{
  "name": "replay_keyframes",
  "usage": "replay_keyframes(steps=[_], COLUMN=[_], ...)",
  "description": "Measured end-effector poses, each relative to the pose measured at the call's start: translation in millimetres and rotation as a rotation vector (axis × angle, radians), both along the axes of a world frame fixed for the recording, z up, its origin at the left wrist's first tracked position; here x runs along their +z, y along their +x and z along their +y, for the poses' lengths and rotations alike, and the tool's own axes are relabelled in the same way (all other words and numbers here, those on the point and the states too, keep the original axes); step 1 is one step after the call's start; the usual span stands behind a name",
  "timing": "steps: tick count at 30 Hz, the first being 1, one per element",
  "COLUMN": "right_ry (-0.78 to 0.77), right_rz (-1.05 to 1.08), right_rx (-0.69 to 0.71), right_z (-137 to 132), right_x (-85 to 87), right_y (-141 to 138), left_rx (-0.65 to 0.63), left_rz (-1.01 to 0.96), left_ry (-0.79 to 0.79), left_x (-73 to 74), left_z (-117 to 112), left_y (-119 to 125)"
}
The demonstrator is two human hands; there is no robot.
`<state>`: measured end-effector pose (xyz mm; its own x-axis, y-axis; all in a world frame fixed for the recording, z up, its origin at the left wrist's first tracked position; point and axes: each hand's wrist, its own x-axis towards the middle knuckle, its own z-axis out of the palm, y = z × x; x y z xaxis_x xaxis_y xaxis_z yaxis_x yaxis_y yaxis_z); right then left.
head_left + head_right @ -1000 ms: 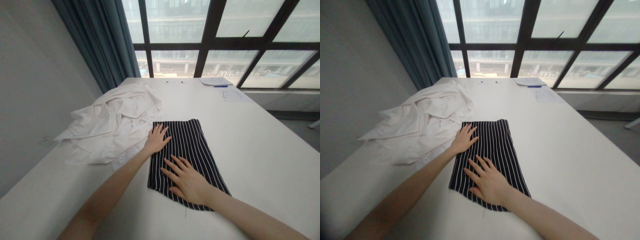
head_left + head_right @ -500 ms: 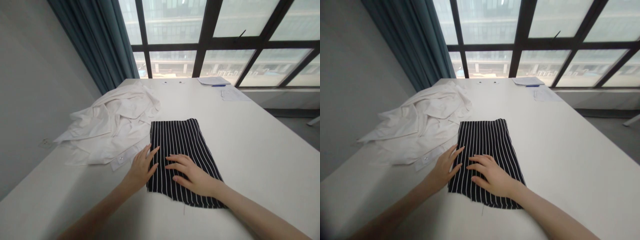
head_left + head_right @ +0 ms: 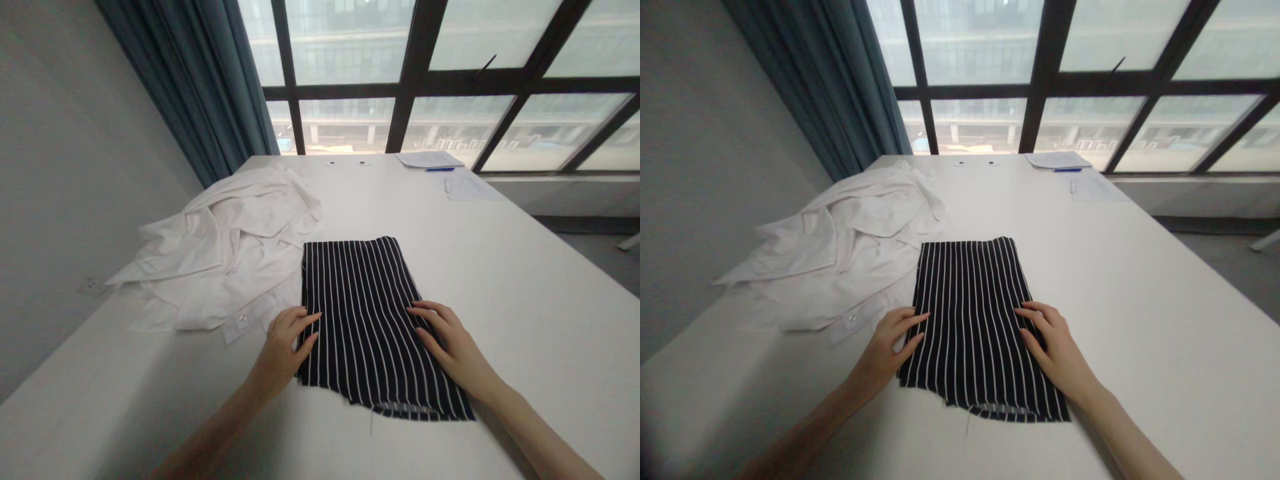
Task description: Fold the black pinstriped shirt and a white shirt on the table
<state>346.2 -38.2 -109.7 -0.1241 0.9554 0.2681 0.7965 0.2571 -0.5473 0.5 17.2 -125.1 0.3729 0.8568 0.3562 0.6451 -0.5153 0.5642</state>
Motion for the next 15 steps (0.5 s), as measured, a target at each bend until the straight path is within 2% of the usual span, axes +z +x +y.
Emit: replay_keyframes(steps=[5, 8, 12, 15], right_ry=[0.032, 0.031, 0.009, 0.007], right_rz=[-0.011, -0.026, -0.05, -0.065], right_rx=[0.108, 0.159, 0.21, 0.227], right_z=[-1, -5, -4, -3], right_x=[8.1, 10.9, 14.1, 16.8], right_y=[-3, -3, -4, -4], left_rx=[0.005, 0.052, 0.102, 0.105], left_rz=[-0.115, -0.177, -0.181, -0.1], left_ry=[-0.118, -0.152, -0.155, -0.056], left_x=[6.1, 9.4, 9.7, 9.6], left_z=[-1, 1, 5, 3], left_y=[-2, -5, -8, -6])
